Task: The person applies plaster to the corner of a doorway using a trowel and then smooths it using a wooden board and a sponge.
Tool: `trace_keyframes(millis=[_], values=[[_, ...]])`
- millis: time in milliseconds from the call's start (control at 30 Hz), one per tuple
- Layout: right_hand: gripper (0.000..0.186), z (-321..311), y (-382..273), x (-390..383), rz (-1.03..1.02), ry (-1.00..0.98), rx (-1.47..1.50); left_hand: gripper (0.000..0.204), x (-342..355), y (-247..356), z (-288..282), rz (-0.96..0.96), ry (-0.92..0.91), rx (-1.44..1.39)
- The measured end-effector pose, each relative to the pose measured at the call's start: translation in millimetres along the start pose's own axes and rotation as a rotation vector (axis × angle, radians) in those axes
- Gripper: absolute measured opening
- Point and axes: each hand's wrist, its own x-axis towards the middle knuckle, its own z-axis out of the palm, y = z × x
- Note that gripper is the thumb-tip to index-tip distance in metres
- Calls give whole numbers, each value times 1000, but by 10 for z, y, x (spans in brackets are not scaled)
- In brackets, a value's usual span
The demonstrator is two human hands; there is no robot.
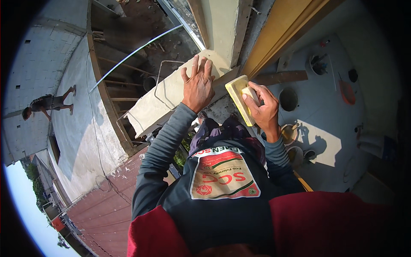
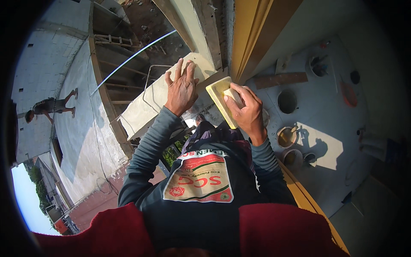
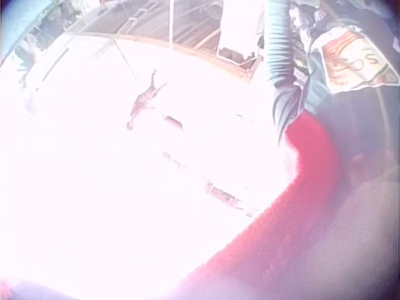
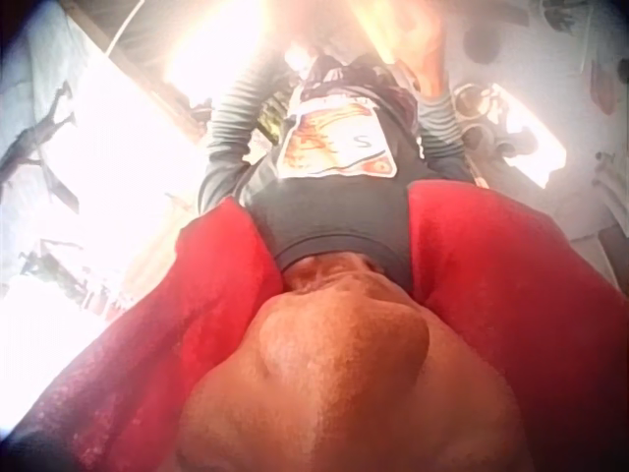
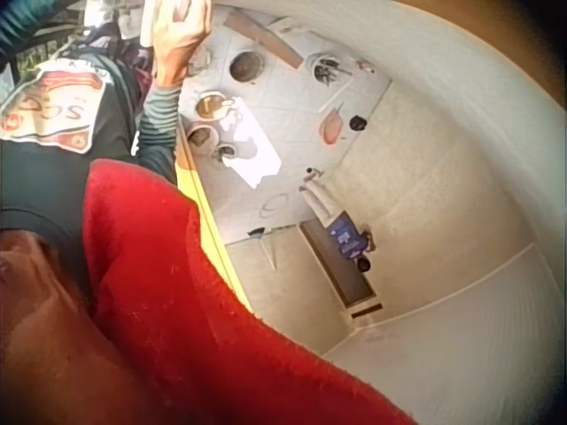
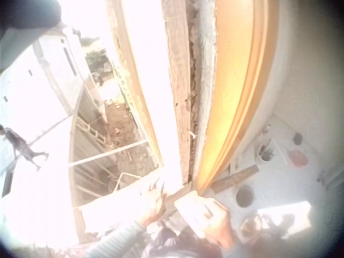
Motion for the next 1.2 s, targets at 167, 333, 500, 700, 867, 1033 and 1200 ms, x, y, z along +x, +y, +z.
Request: trace_keyframes(millis=[167,333,500,700,867,1033,1200], values=[[31,-3,-5,3,-1,-12,14,55,-37,-24,127,40,44,-24],[31,-5,13,7,-14,-17,26,53,85,-37,177,35,99,-62],[31,-10,-1,7,-21,-25,9,57,172,-73,299,40,156,44],[31,-3,22,-16,-13,-10,29,49,257,-53,197,76,37,129],[32,-17,0,-15,-5,-27,13,47,184,-81,214,75,122,40],[32,-10,1,-15,-3,-28,8,48,228,-112,239,72,149,3],[32,6,4,-30,10,-21,25,60,268,-83,43,-9,-8,-183]])
